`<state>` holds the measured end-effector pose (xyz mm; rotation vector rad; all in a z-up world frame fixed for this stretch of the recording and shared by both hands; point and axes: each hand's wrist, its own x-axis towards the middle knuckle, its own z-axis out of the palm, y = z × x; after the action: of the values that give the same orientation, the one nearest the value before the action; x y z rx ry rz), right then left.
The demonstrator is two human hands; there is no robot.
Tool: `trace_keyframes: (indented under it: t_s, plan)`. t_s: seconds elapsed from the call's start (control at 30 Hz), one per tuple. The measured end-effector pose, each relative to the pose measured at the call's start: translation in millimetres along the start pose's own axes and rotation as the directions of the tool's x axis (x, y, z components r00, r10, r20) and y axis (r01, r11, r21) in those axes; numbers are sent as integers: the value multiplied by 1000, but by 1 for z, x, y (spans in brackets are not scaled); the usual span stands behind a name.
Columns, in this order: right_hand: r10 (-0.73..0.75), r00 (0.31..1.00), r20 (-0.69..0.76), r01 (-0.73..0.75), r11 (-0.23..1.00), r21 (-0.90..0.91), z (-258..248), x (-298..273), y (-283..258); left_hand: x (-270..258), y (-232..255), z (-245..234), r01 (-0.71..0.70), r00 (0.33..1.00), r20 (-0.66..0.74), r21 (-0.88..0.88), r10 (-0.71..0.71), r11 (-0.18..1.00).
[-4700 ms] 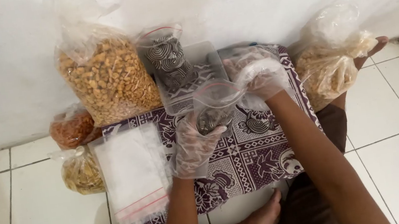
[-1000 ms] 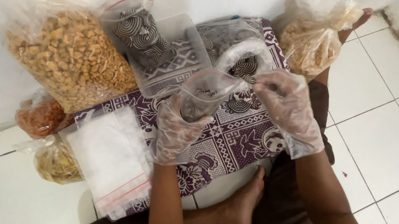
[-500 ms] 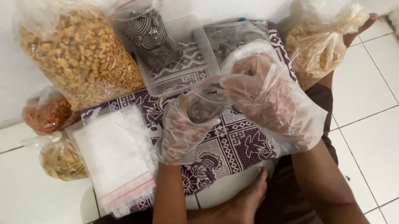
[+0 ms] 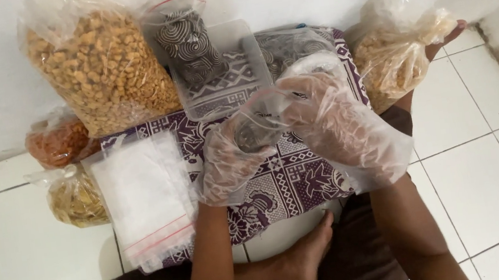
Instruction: A person wearing plastic gloves is manually filling small plastic bags with spiral-patterned snacks from a container.
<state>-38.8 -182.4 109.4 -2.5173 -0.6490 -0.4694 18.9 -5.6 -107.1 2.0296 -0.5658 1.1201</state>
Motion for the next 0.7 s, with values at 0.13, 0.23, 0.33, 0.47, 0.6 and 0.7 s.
trace_keyframes:
  t_s: [0.13, 0.23, 0.33, 0.47, 0.6, 0.7]
  plan:
    - [38, 992, 119, -91, 872, 481, -12, 11, -6, 3, 5, -6, -160, 977, -81, 341, 199, 926]
    - [-32, 949, 312, -291, 282, 914, -18, 13, -16, 66, 40, -56, 763, 521, 695, -117, -496, 636]
    - [-147, 982, -115, 181, 905, 384, -18, 18, -5, 82, 46, -57, 618, 719, 556, -237, -417, 750]
    - [148, 975, -165, -54, 881, 471, 0, -16, 45, 81, 61, -60, 376, 910, 272, -218, -313, 901]
    - [157, 958, -239, -29, 884, 466, 48, -45, 97, 87, 59, -64, 398, 891, 303, -166, -338, 902]
    - [166, 942, -293, -94, 965, 246, 57, -46, 104, 86, 54, -64, 432, 876, 347, -260, -334, 864]
